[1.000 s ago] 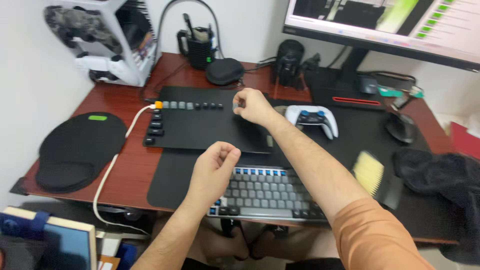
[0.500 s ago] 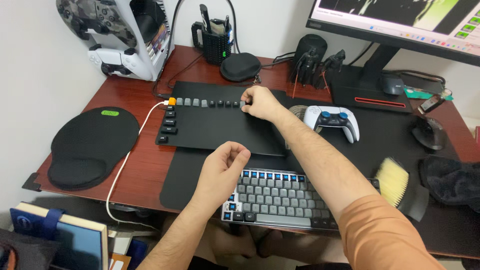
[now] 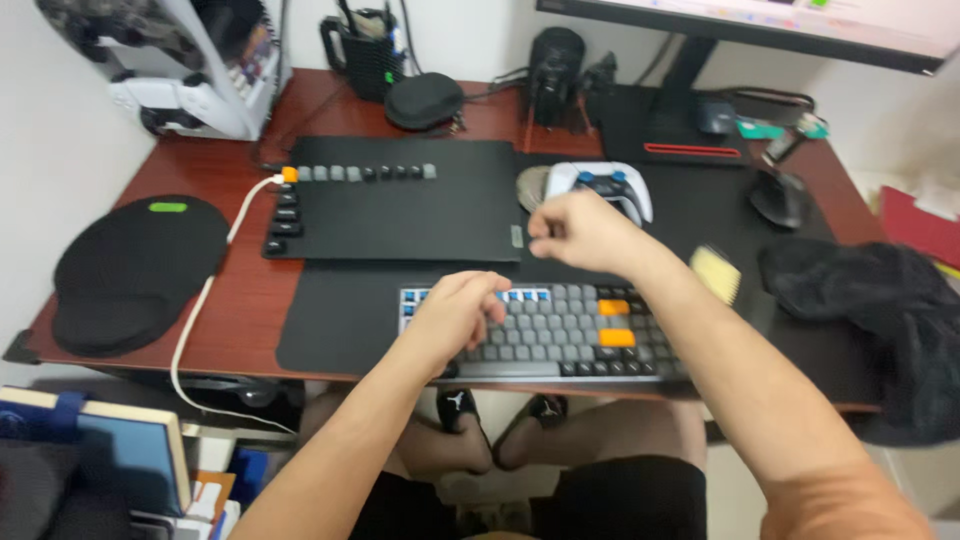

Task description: The person removes keycaps from a mechanical keyboard and places them on the desk. They then insert stabilizers into the keyboard and reattach the keycaps one by one. The person uses their hands to handle the keycaps and stabilizers throughout the process.

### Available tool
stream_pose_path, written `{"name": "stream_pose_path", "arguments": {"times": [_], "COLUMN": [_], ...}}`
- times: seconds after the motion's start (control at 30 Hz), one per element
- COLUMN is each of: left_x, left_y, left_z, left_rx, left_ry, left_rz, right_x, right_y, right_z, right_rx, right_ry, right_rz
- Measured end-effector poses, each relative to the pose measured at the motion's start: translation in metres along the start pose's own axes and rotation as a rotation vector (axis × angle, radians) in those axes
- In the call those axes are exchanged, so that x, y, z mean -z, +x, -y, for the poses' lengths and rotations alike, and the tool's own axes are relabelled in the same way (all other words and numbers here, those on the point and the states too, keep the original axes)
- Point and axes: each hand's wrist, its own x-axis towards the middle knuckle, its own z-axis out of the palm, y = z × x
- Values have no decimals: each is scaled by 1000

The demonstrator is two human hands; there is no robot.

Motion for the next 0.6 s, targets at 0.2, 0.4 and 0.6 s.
{"name": "stream_pose_path", "arguments": {"times": [0.2, 0.4, 0.6], "left_x": [-56, -77, -88], "left_y": [32, 32, 33], "left_z": [29, 29, 14], "left_rx": [12, -31, 250], "left_ry": [160, 245, -76], "left_rz": [29, 102, 185], "right_x": [-7, -26, -30], "right_y": [-77, -85, -91], "right_z": [8, 0, 2], "right_rx": [56, 175, 103], "right_ry": [-49, -267, -287], "right_rz": [-116, -267, -287]}}
